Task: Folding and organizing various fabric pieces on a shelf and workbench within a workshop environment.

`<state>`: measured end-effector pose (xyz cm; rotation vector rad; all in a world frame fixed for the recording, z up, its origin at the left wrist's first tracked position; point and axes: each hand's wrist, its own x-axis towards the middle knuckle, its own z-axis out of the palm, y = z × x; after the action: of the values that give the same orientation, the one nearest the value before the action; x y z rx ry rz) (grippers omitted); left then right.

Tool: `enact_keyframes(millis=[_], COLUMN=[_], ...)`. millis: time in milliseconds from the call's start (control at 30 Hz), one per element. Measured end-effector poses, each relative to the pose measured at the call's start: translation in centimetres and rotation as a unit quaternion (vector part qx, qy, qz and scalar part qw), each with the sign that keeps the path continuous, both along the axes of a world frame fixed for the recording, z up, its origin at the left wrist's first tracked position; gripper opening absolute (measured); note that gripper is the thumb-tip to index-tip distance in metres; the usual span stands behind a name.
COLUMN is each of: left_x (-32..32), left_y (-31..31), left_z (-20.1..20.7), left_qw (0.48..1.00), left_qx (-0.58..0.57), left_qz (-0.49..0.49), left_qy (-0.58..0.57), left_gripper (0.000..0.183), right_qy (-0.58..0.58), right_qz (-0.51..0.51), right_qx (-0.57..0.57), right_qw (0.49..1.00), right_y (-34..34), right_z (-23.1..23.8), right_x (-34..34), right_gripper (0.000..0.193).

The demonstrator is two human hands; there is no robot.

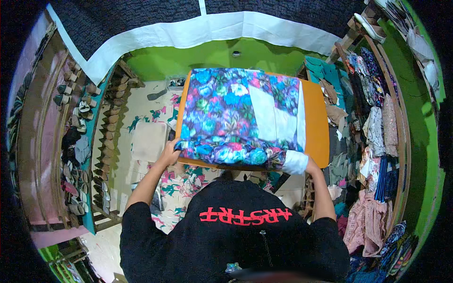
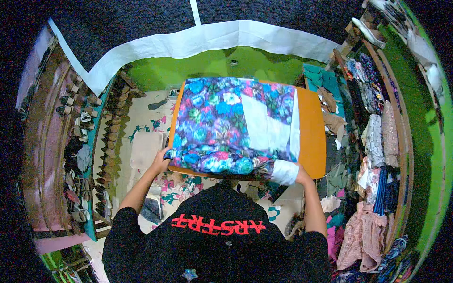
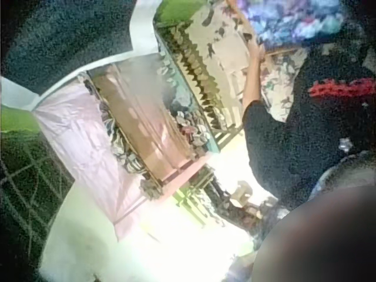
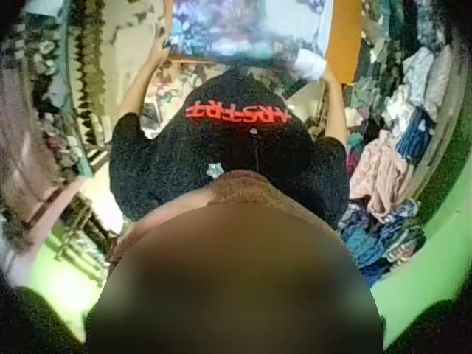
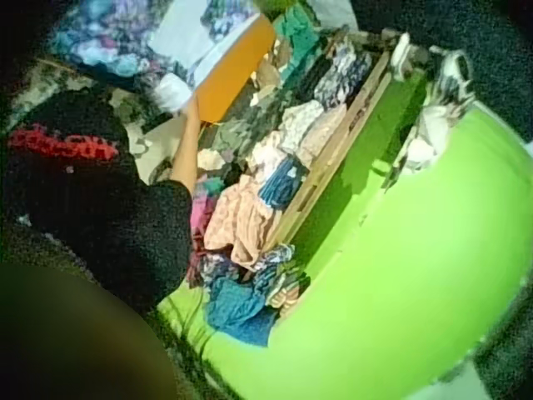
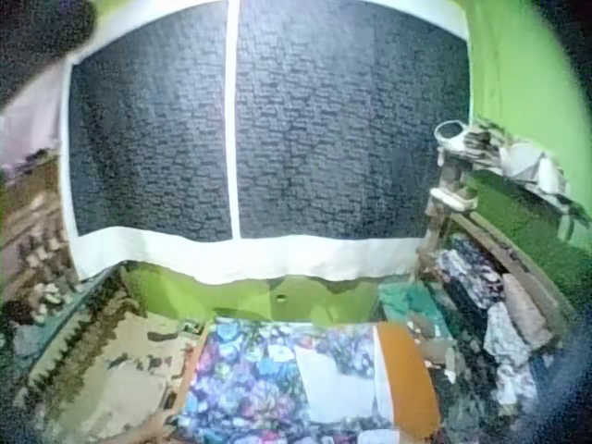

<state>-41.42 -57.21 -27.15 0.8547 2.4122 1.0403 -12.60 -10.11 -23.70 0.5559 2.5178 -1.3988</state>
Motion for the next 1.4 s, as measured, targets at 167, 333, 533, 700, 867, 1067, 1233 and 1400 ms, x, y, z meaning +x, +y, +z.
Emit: enact_keyframes(millis=[167, 333, 533, 700, 867, 1067, 1233, 1400], left_x=[-1.7, -6.6, -7.6, -4.2, -3.1, -4.5, -6.6, -7.4], left_y=[0.9, 5.6, 2.6, 0.2, 1.0, 1.5, 2.9, 3.4], left_z=[0.7, -1.1, -7.5, -5.5, -0.2, 0.8, 1.7, -0.5], left_qw=[0.991, 0.973, 0.981, 0.963, 0.995, 0.938, 0.957, 0.990], left_qx=[0.082, 0.123, 0.064, 0.099, -0.024, -0.146, -0.085, 0.066], left_qz=[-0.002, 0.158, 0.130, 0.132, 0.095, -0.130, -0.224, 0.028], left_qy=[-0.103, -0.113, -0.130, -0.214, -0.026, 0.288, 0.161, -0.124], left_gripper=[0.034, 0.032, 0.053, 0.037, 0.031, 0.058, 0.038, 0.018], right_qy=[-0.058, -0.084, 0.137, 0.163, 0.081, 0.113, 0.147, 0.059], right_qz=[-0.057, -0.314, -0.379, -0.230, -0.062, 0.115, 0.109, -0.015], right_qx=[-0.106, -0.372, -0.101, 0.320, 0.383, 0.577, 0.385, 0.055], right_qw=[0.991, 0.870, 0.910, 0.905, 0.918, 0.801, 0.905, 0.997], right_y=[2.1, 5.6, 5.4, 2.3, 0.1, 3.1, 3.5, 6.5], right_z=[-2.2, -5.8, -4.8, -1.5, 0.6, -2.5, -0.7, -3.8], right_x=[1.8, -1.8, -3.4, 0.0, 0.5, -2.8, -6.0, -5.7], right_gripper=[0.041, 0.042, 0.037, 0.042, 0.070, 0.053, 0.022, 0.031])
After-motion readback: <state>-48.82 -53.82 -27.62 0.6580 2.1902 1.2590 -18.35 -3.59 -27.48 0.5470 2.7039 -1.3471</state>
